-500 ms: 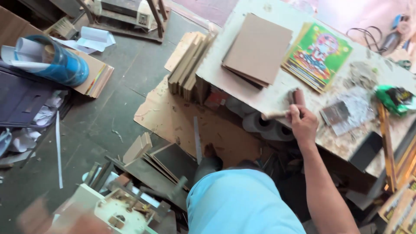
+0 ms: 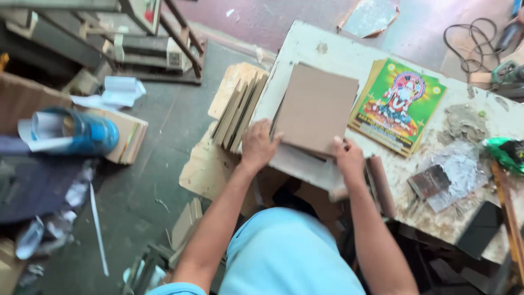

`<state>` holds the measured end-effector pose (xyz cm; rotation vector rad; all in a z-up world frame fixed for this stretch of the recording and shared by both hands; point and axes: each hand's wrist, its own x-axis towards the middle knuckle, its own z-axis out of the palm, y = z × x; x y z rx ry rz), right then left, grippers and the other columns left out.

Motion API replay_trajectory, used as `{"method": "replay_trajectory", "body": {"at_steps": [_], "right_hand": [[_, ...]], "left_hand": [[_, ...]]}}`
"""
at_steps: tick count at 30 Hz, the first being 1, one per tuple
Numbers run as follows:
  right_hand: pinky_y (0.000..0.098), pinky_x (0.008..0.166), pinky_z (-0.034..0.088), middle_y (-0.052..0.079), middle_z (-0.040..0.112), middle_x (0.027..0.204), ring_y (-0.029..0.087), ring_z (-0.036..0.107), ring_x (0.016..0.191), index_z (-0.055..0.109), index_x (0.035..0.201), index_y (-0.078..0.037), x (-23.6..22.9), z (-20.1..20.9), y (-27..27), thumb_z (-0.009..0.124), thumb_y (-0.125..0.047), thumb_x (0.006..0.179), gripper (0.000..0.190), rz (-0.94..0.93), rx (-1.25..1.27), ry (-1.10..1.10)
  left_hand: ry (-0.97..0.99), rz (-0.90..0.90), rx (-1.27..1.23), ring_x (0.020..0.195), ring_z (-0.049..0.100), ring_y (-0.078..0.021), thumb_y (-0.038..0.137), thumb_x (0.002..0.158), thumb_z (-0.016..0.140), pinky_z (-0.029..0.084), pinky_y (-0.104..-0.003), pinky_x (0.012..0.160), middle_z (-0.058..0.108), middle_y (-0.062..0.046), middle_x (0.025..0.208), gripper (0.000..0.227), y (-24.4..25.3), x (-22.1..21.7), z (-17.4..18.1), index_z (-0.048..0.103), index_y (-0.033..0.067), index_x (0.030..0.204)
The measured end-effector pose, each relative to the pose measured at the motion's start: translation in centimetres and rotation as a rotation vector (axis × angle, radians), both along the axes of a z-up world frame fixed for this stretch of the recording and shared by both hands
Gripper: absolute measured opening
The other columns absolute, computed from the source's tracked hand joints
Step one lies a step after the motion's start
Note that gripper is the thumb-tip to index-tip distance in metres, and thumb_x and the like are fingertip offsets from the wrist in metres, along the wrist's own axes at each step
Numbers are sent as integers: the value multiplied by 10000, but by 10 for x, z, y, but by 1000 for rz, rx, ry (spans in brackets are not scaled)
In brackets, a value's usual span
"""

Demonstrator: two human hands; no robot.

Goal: Applying adhesive to boards and laminating religious pictures to create finished art pieces.

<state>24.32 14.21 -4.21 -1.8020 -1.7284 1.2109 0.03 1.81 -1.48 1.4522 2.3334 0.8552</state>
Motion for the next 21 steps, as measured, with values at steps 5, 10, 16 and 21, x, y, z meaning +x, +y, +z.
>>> {"method": "replay_trajectory", "body": {"at_steps": [5, 10, 16, 21], "right_hand": [[337, 704, 546, 91, 721, 889, 173, 670, 742, 711, 1131, -20, -2, 6, -8, 706, -376, 951, 399, -177, -107, 51], [302, 737, 504, 56, 672, 926, 114, 581, 824, 661, 1057, -16, 19, -21, 4, 674, -301, 981, 295, -236, -185, 383], [268, 756, 492, 29, 676, 921, 88, 572, 829, 665, 1059, -18, 8, -16, -11, 676, -259, 992, 250, -224, -162, 425], [274, 748, 494, 39, 682, 888, 107, 583, 805, 673, 1042, -8, -38, 32, -19, 682, -275, 989, 272, -217, -60, 199]], "left_hand": [[59, -123, -128, 1335, 477, -445, 492, 975, 622, 355, -553, 1104, 548, -229, 1421, 649, 29, 2, -25, 575, 4, 1399], [-65, -159, -72, 1278, 550, -427, 454, 989, 635, 453, -508, 1055, 534, -277, 1431, 497, 30, -11, -18, 679, 88, 1321], [-551, 177, -276, 981, 717, -244, 359, 883, 730, 552, -393, 884, 750, -118, 1123, 480, 70, -53, -18, 667, 101, 1283], [-808, 83, -408, 780, 685, -152, 317, 867, 758, 553, -318, 718, 764, -84, 952, 403, 74, -95, -56, 745, 69, 1184]]}}
